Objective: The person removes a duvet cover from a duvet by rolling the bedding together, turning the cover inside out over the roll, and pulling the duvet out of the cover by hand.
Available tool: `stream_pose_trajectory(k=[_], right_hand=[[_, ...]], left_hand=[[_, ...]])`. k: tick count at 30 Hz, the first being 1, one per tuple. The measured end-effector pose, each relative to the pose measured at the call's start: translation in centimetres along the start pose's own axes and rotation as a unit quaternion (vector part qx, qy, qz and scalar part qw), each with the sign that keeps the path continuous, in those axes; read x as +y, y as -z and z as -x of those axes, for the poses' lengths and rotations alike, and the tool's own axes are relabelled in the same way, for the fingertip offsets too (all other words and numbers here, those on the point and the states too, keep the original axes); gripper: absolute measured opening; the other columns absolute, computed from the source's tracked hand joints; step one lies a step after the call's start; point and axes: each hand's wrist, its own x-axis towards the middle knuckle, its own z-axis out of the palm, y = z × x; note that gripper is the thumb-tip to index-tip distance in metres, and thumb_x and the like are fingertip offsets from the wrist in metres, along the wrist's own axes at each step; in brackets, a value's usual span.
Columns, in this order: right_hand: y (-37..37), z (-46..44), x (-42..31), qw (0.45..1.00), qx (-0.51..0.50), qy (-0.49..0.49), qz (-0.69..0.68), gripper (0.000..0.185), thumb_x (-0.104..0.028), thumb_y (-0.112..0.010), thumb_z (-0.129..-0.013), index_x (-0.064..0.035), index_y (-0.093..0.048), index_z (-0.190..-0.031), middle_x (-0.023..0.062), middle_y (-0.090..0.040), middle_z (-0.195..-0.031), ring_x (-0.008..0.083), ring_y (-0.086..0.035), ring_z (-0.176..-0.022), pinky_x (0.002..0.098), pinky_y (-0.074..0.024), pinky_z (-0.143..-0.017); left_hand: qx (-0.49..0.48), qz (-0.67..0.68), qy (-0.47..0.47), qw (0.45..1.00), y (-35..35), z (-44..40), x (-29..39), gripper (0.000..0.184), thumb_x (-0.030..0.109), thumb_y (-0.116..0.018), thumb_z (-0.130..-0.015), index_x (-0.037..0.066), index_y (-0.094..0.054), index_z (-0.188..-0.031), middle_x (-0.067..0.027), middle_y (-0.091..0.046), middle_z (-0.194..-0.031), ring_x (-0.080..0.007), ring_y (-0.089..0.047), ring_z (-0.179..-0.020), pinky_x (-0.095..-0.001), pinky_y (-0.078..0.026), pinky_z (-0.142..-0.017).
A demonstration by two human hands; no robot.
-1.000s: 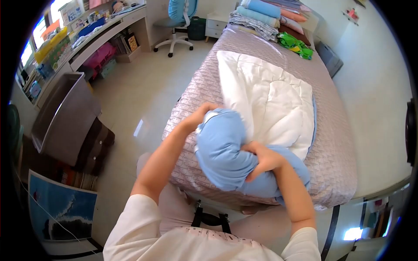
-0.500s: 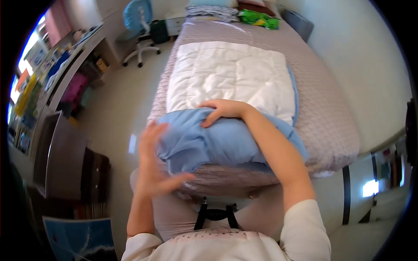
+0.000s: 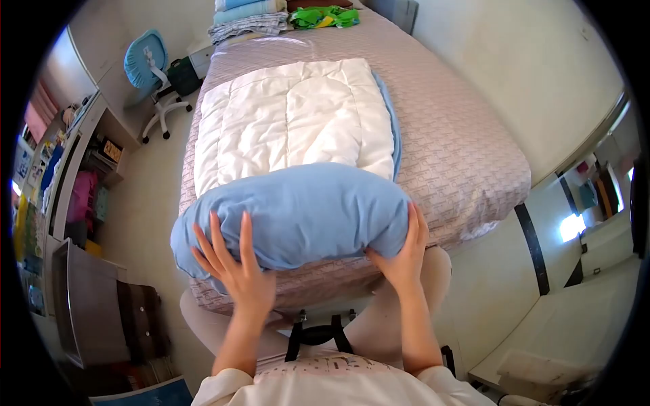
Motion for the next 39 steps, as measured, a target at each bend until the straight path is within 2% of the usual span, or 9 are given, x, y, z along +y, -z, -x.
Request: stream_pose_trajectory(k=[3, 6, 8, 14, 19, 24, 27, 31, 39], right_hand=[[0.9, -4.4, 0.9, 0.992, -0.12, 0.003, -0.024, 0.102, -0.013, -0.089, -0.055, -0.0108, -0.043, -0.147, 0.0145, -0.056, -0.136, 0.0387, -0.051, -0.124, 0.0509, -0.0419, -0.104], [1.6, -8.2, 1.5, 0.975, -0.194, 0.074, -0.082, 0.085, -0.013, -0.082, -0.058, -0.0131, -0.054, -0.139, 0.0139, -0.067, -0.119, 0.0368, -0.063, -0.108, 0.0446, -0.0499, -0.095], [1.7, -9.9, 2.5, 0.963, -0.231, 0.067, -0.122, 0.083, -0.013, -0.082, -0.058, -0.0118, -0.055, -0.137, 0.015, -0.068, -0.118, 0.0365, -0.065, -0.106, 0.0437, -0.0514, -0.092], [0.9, -13.5, 3.2, 0.931, -0.285, 0.031, -0.228, 0.072, -0.017, -0.086, -0.064, -0.008, -0.06, -0.129, 0.0176, -0.071, -0.112, 0.0336, -0.07, -0.102, 0.0401, -0.0545, -0.087], [-0.2, -14.7, 1.0, 0.916, -0.318, -0.042, -0.243, 0.071, -0.028, -0.089, -0.07, -0.0025, -0.06, -0.13, 0.0198, -0.072, -0.11, 0.0313, -0.068, -0.108, 0.0399, -0.0496, -0.098], [-2.2, -12.1, 0.8, 0.938, -0.214, 0.207, 0.18, 0.106, -0.055, -0.08, -0.072, -0.0007, -0.034, -0.151, 0.0293, -0.059, -0.131, 0.0455, -0.049, -0.128, 0.0614, -0.0351, -0.105], [-2.3, -10.3, -0.8, 0.919, -0.264, 0.271, 0.114, 0.128, -0.056, -0.084, -0.064, -0.0024, -0.015, -0.158, 0.033, -0.051, -0.137, 0.0505, -0.044, -0.127, 0.0691, -0.0347, -0.098], [-2.8, -14.9, 0.5, 0.867, -0.458, 0.186, 0.065, 0.137, -0.042, -0.09, -0.053, 0.0036, -0.011, -0.156, 0.0363, -0.057, -0.122, 0.0476, -0.061, -0.108, 0.0532, -0.0514, -0.089], [-4.3, -18.6, 1.2, 0.823, -0.557, 0.053, -0.099, 0.076, -0.028, -0.089, -0.052, 0.0025, -0.065, -0.117, 0.0197, -0.072, -0.098, 0.0321, -0.069, -0.096, 0.0372, -0.0535, -0.087]], left_hand=[[0.103, 0.253, -0.28, 0.92, -5.2, 5.1, 1.7, 0.06, 0.007, -0.076, -0.068, 0.017, -0.065, -0.125, -0.0159, -0.057, -0.131, -0.0384, -0.053, -0.126, -0.0578, -0.039, -0.103], [-0.043, 0.27, -0.288, 0.918, -9.0, 5.6, 4.8, 0.045, 0.017, -0.078, -0.077, 0.006, -0.064, -0.119, -0.019, -0.064, -0.114, -0.0398, -0.063, -0.102, -0.0512, -0.05, -0.086], [-0.085, 0.193, -0.041, 0.977, -10.8, 2.8, 6.6, 0.048, 0.026, -0.077, -0.084, -0.002, -0.058, -0.118, -0.0233, -0.065, -0.107, -0.0412, -0.065, -0.087, -0.0465, -0.053, -0.078], [-0.207, 0.323, 0.105, 0.918, -13.4, 2.1, 9.3, 0.059, 0.025, -0.08, -0.083, -0.003, -0.048, -0.124, -0.0256, -0.061, -0.11, -0.0471, -0.061, -0.092, -0.047, -0.051, -0.08], [-0.129, 0.292, -0.018, 0.947, -13.4, 4.6, 10.8, 0.048, 0.018, -0.077, -0.082, -0.001, -0.053, -0.119, -0.0206, -0.064, -0.106, -0.0408, -0.061, -0.099, -0.0478, -0.047, -0.09], [-0.195, 0.307, 0.002, 0.932, -13.6, 4.6, 12.0, 0.041, 0.018, -0.075, -0.083, -0.001, -0.055, -0.113, -0.021, -0.063, -0.103, -0.0424, -0.059, -0.093, -0.0466, -0.045, -0.085], [-0.217, 0.285, -0.031, 0.933, -14.4, 5.1, 11.9, 0.039, 0.022, -0.073, -0.086, -0.001, -0.057, -0.112, -0.0208, -0.063, -0.103, -0.0402, -0.06, -0.091, -0.0465, -0.045, -0.086], [-0.22, 0.27, -0.021, 0.937, -13.8, 3.9, 13.0, 0.038, 0.02, -0.068, -0.087, -0.004, -0.058, -0.114, -0.0197, -0.062, -0.105, -0.0369, -0.058, -0.096, -0.0463, -0.044, -0.088], [-0.17, 0.1, -0.258, 0.946, -16.9, 6.2, 12.8, 0.049, 0.02, -0.068, -0.082, 0.001, -0.059, -0.126, -0.0167, -0.061, -0.123, -0.0331, -0.055, -0.116, -0.0505, -0.04, -0.102]])
